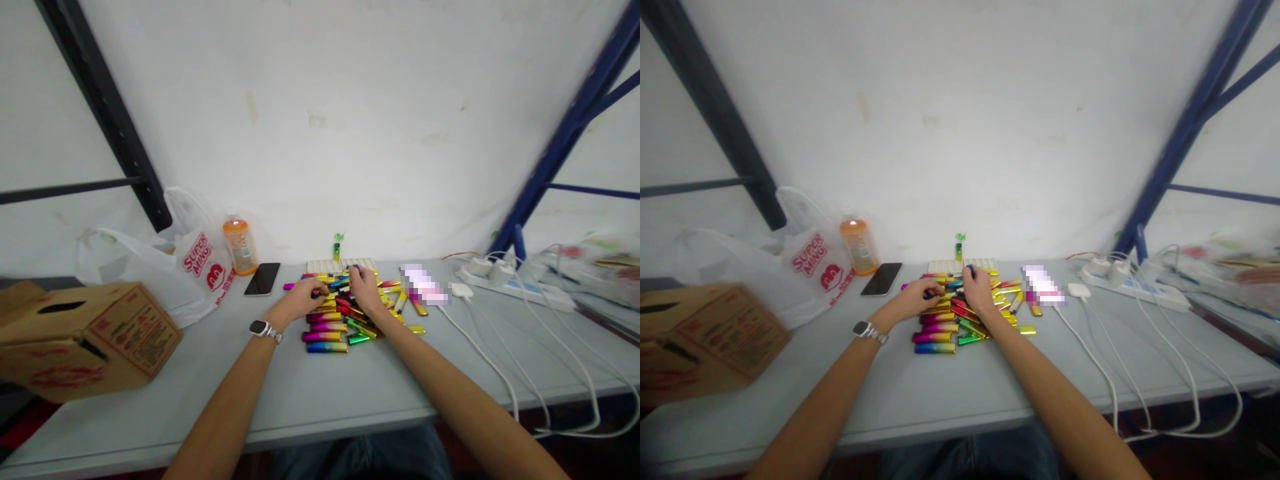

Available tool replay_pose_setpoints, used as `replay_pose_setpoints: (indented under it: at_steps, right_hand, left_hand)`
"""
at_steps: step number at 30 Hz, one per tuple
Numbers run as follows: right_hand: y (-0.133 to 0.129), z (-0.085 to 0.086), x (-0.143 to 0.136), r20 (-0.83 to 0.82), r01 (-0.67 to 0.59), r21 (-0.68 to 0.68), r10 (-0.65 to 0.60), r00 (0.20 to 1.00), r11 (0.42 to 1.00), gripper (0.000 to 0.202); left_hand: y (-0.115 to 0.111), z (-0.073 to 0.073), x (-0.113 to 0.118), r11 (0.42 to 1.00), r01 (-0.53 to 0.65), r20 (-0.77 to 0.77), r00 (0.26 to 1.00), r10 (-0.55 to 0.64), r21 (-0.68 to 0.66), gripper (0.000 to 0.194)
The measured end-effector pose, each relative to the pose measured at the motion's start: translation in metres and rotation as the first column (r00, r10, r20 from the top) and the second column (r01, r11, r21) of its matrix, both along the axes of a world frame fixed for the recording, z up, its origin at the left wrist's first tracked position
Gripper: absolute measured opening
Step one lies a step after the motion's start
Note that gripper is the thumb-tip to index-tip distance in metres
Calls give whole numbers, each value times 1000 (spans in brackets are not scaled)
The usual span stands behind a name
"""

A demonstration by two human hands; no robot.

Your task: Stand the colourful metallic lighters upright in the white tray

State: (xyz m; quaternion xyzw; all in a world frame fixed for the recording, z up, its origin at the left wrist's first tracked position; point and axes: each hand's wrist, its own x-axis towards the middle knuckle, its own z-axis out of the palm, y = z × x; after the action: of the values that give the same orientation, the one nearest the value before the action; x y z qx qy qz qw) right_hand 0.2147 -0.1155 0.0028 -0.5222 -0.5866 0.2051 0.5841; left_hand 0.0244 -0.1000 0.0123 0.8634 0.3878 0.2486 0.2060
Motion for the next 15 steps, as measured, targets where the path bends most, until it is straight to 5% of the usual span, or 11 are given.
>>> replay_pose_setpoints:
  at_steps: [8,15]
  right_hand:
    - [3,0,1,-22,3,99,0,1000,995,31]
    - [8,9,10,133,-62,149,42,990,987,39]
  left_hand:
    - [5,-4,6,999,-48,8,999,48,10,16]
    - [3,-2,7,998,-51,7,999,51,27,10]
